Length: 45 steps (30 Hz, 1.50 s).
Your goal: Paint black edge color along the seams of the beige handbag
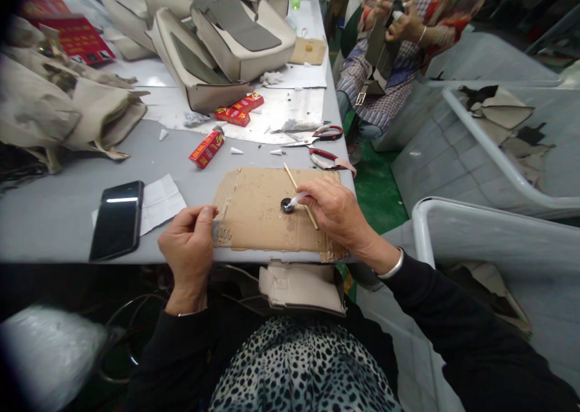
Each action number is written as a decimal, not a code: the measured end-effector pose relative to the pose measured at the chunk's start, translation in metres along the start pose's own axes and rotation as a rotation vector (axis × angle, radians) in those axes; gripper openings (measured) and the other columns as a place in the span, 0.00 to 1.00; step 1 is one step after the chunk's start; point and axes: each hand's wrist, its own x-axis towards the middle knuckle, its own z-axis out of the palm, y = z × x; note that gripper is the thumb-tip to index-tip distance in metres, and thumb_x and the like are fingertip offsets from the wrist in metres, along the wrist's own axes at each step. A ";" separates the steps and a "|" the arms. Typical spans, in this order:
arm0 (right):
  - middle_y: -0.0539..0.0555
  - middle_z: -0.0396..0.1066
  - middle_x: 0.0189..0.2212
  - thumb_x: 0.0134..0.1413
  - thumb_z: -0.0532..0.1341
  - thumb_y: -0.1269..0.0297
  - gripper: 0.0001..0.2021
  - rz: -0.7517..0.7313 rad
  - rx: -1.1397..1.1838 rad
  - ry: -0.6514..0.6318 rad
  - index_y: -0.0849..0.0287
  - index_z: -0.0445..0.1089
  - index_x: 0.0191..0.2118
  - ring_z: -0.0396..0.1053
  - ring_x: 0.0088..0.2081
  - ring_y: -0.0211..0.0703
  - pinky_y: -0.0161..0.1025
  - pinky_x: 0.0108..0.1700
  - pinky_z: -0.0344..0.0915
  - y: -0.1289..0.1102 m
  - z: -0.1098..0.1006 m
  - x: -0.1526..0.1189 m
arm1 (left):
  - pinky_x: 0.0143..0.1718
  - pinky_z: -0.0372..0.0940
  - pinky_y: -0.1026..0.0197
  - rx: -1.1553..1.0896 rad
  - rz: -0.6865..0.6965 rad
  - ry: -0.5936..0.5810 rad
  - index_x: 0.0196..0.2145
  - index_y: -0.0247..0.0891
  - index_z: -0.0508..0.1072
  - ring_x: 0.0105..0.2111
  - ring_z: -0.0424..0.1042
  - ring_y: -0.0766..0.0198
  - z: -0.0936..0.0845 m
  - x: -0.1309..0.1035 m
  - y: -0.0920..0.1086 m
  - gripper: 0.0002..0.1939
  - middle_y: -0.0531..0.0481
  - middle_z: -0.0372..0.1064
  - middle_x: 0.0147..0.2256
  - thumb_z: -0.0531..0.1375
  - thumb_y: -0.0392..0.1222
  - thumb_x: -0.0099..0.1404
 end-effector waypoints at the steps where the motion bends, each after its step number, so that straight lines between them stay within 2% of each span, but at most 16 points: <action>1: 0.56 0.77 0.41 0.68 0.59 0.66 0.08 -0.003 -0.005 -0.004 0.53 0.73 0.48 0.72 0.45 0.52 0.48 0.48 0.66 0.000 0.000 0.000 | 0.35 0.65 0.61 -0.003 0.001 -0.002 0.33 0.39 0.80 0.31 0.74 0.63 0.000 0.000 0.000 0.07 0.52 0.78 0.30 0.62 0.41 0.68; 21: 0.56 0.77 0.39 0.67 0.59 0.68 0.05 -0.071 -0.112 0.033 0.54 0.73 0.44 0.72 0.43 0.51 0.46 0.46 0.65 -0.001 -0.001 0.007 | 0.37 0.66 0.60 -0.017 0.012 0.015 0.32 0.39 0.79 0.31 0.74 0.62 -0.001 -0.001 -0.001 0.07 0.52 0.77 0.30 0.62 0.40 0.67; 45: 0.56 0.77 0.37 0.65 0.61 0.68 0.04 -0.046 -0.127 0.042 0.54 0.73 0.42 0.72 0.41 0.51 0.47 0.47 0.64 -0.002 0.001 0.008 | 0.36 0.65 0.59 -0.019 0.002 0.013 0.32 0.40 0.79 0.32 0.74 0.61 -0.002 -0.001 -0.002 0.08 0.52 0.78 0.30 0.62 0.42 0.67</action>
